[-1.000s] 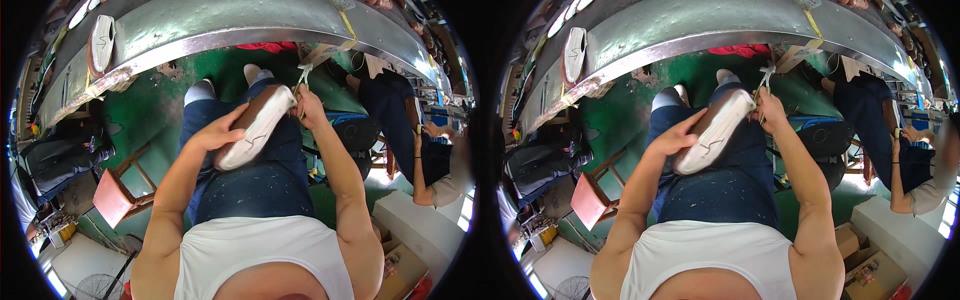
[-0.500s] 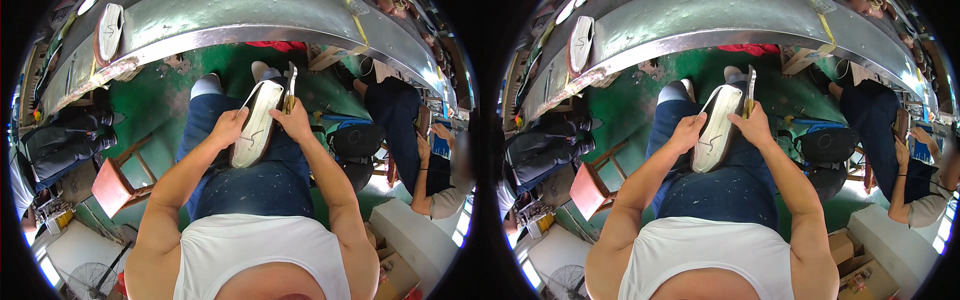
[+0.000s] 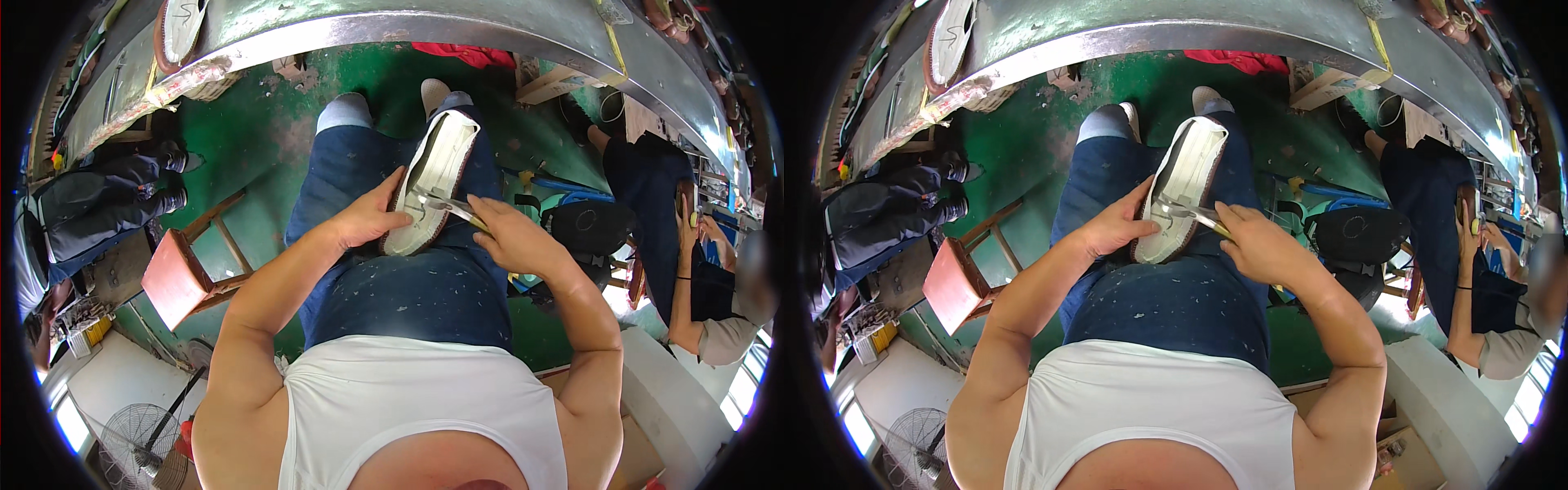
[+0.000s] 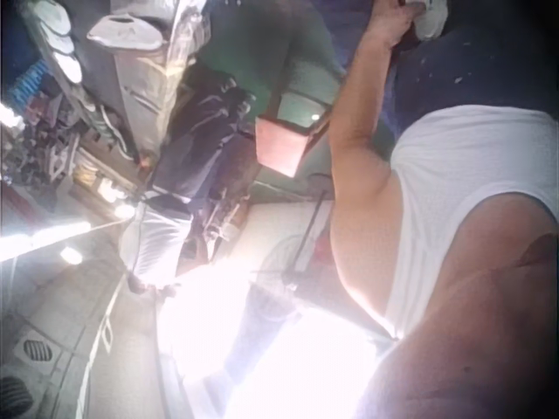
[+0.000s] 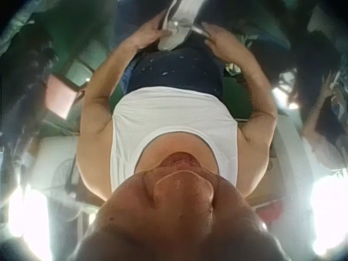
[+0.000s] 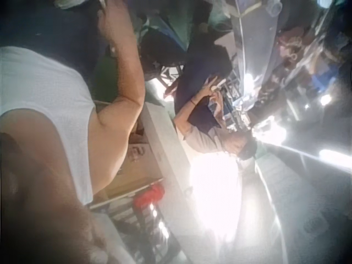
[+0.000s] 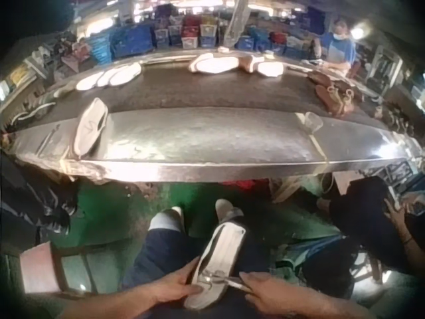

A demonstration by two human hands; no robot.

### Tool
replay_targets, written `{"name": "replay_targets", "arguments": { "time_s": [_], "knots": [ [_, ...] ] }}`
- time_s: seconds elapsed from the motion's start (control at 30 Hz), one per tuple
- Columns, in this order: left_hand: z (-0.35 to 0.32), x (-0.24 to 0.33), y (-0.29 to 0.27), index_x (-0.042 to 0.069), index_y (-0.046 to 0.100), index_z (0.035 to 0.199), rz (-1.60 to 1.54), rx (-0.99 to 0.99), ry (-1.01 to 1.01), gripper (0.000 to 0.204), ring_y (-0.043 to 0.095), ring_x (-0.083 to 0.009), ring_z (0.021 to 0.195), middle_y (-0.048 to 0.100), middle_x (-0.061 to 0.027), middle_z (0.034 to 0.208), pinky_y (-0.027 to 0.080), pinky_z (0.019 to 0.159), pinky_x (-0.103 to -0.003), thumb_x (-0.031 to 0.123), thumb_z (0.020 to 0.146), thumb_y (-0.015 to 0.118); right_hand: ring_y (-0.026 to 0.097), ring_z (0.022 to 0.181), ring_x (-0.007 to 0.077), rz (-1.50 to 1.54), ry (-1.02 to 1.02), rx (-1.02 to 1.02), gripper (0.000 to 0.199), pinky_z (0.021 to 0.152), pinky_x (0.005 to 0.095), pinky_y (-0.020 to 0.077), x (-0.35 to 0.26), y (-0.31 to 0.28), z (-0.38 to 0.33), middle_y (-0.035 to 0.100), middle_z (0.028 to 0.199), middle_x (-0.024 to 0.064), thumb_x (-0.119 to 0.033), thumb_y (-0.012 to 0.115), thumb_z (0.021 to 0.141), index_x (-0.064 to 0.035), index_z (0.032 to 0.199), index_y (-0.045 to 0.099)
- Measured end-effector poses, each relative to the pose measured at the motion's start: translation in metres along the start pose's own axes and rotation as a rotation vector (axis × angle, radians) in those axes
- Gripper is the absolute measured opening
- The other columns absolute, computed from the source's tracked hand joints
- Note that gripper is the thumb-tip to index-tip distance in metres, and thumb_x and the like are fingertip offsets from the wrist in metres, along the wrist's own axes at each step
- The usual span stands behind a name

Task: Manually trimming or scraping the edges of shoe soles using a specialized hand tool.

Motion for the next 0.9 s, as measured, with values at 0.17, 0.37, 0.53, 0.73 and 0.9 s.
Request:
{"name": "replay_targets", "arguments": {
  "time_s": [0.17,0.37,0.53,0.73,0.9],
  "knots": [
    [-0.005,0.003,0.007,-0.004,0.002,0.159,-0.091,0.038,-0.086,0.093,0.035,-0.0219,0.144,0.029,-0.0148,0.161,0.024,0.118,-0.028,0.007,0.085,0.057,0.066,0.099,0.0386,-0.36,0.015,-0.159,0.043,0.086,0.0438,0.0534,-0.034,-0.019,0.025,0.065,0.105,0.0258,-0.01,0.064,0.086,0.0125,0.122,0.056],
    [0.01,-0.022,0.006,-0.004,0.022,0.156,-0.378,0.336,-0.052,0.067,0.042,-0.02,0.139,0.04,-0.0152,0.155,0.031,0.115,-0.029,0.042,0.109,0.033,0.066,0.084,0.041,-0.391,0.054,-0.454,0.029,0.075,0.0488,0.053,-0.003,0.016,0.03,0.066,0.093,0.0196,-0.016,0.068,0.086,0.0011,0.106,0.056],
    [0.021,-0.042,-0.043,-0.004,0.051,0.141,0.146,0.696,0.143,0.063,0.06,-0.0312,0.123,0.062,-0.0204,0.134,0.043,0.105,-0.035,0.045,0.109,0.029,0.066,0.085,0.0391,-0.164,0.058,-0.079,0.031,0.075,0.0482,0.0532,0.003,0.048,0.019,0.064,0.093,0.0187,-0.021,0.068,0.087,-0.0002,0.108,0.057],
    [0.006,0.002,-0.03,-0.003,0.056,0.136,0.613,0.739,0.128,0.052,0.06,-0.0457,0.117,0.062,-0.0302,0.125,0.047,0.101,-0.044,0.034,0.108,0.031,0.065,0.096,0.0383,-0.113,0.094,-0.115,0.057,0.091,0.0416,0.0523,0.006,0.02,0.009,0.063,0.111,0.0259,-0.015,0.067,0.087,0.0057,0.137,0.048],
    [0.008,0.005,-0.019,-0.002,0.051,0.141,0.683,0.691,0.322,0.049,0.054,-0.0421,0.127,0.057,-0.0272,0.136,0.044,0.107,-0.041,0.03,0.107,0.036,0.066,0.093,0.0374,-0.579,-0.067,0.157,0.05,0.083,0.0443,0.0536,-0.018,-0.017,0.027,0.064,0.099,0.0217,-0.012,0.07,0.084,0.0084,0.126,0.052]
  ]
}}
Point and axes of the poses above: each hand's wrist, its own z-axis towards the middle knuckle, its own y-axis out of the palm, x = y × z, the point moved 9 cm from there along z, towards the middle knuckle
